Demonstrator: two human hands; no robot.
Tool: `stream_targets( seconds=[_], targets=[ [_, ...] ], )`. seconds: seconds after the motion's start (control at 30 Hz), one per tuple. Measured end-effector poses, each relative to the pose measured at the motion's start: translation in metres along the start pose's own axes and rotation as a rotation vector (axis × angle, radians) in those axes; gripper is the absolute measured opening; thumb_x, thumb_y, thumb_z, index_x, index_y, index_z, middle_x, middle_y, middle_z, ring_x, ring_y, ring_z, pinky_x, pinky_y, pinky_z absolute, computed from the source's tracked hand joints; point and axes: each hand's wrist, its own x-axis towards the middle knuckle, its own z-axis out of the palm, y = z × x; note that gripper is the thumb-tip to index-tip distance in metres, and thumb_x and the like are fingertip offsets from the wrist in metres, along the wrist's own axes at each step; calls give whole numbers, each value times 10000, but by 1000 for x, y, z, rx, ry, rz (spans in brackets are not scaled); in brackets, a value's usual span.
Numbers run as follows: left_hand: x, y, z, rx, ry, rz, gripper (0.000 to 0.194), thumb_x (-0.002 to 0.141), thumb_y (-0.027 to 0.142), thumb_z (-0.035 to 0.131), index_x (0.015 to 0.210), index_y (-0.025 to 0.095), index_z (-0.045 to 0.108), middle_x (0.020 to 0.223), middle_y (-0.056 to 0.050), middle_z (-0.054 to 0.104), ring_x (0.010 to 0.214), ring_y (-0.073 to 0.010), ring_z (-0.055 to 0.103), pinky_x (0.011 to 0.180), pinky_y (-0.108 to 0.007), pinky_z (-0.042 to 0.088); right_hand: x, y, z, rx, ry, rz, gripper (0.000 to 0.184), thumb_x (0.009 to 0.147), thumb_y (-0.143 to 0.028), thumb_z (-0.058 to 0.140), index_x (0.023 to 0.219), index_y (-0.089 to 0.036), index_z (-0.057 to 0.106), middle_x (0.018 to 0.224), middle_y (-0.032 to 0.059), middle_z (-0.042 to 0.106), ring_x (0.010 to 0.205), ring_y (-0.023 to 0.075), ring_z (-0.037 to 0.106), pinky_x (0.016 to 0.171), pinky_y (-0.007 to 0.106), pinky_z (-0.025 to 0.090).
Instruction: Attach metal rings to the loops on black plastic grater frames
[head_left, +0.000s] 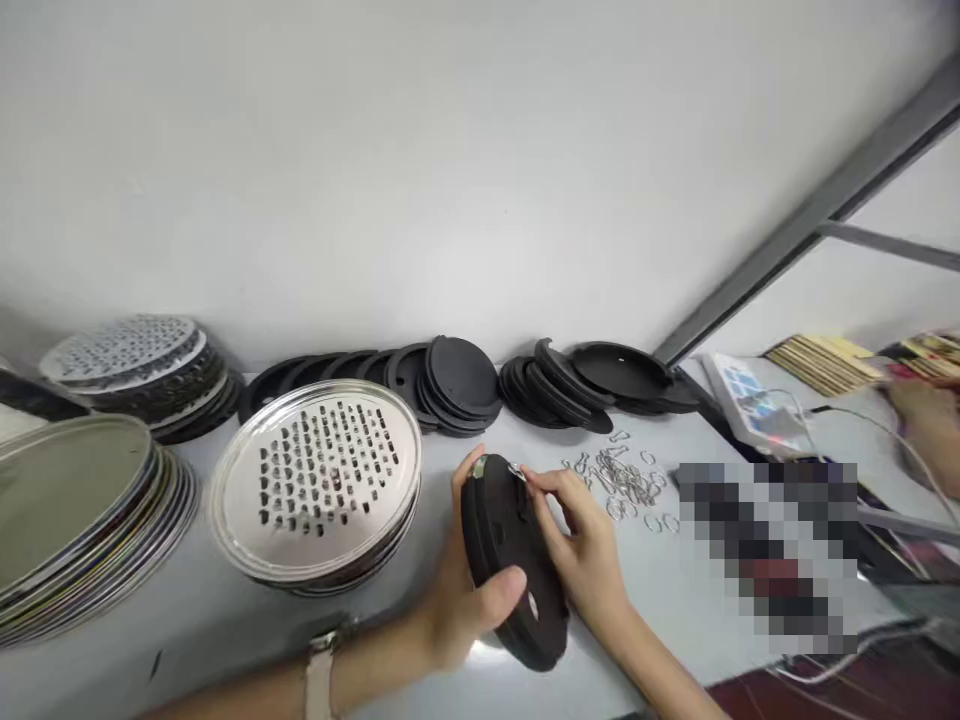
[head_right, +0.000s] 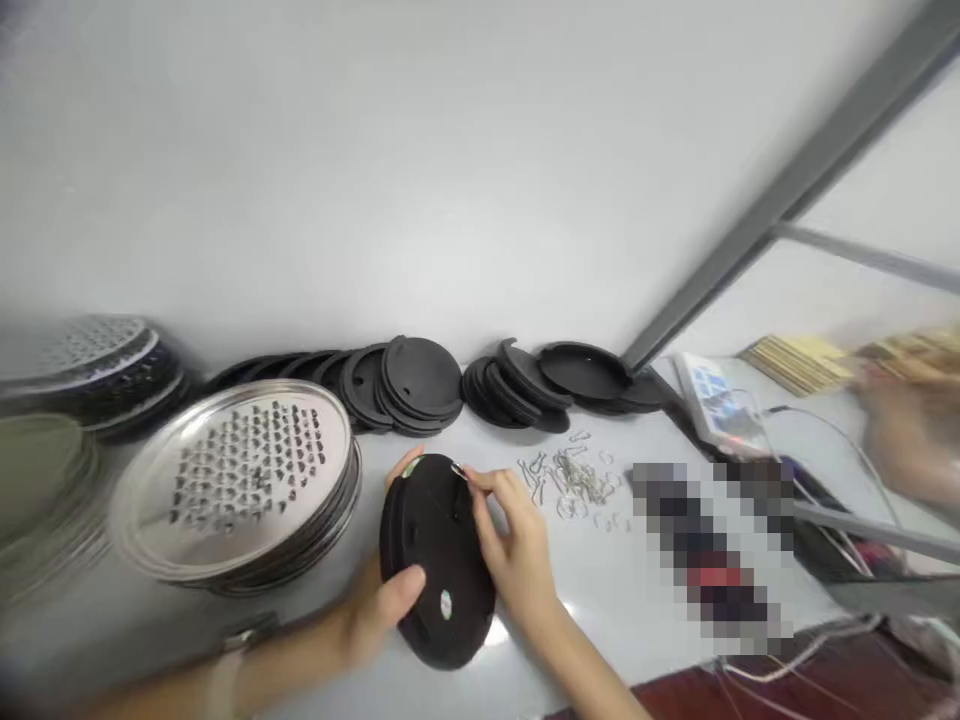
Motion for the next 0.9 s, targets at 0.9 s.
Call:
stream_targets(
  seconds=[0.9],
  targets=[
    [-8,1,0,29,136,-20,735,901,405,560,1481,258,133,1445,-100,398,1349,-324,349,1112,-482,304,-4,5,-6,24,-94,75,123,955,-196,488,991,-254,591,964,29,638,929,182,621,816,296,484]
  ],
)
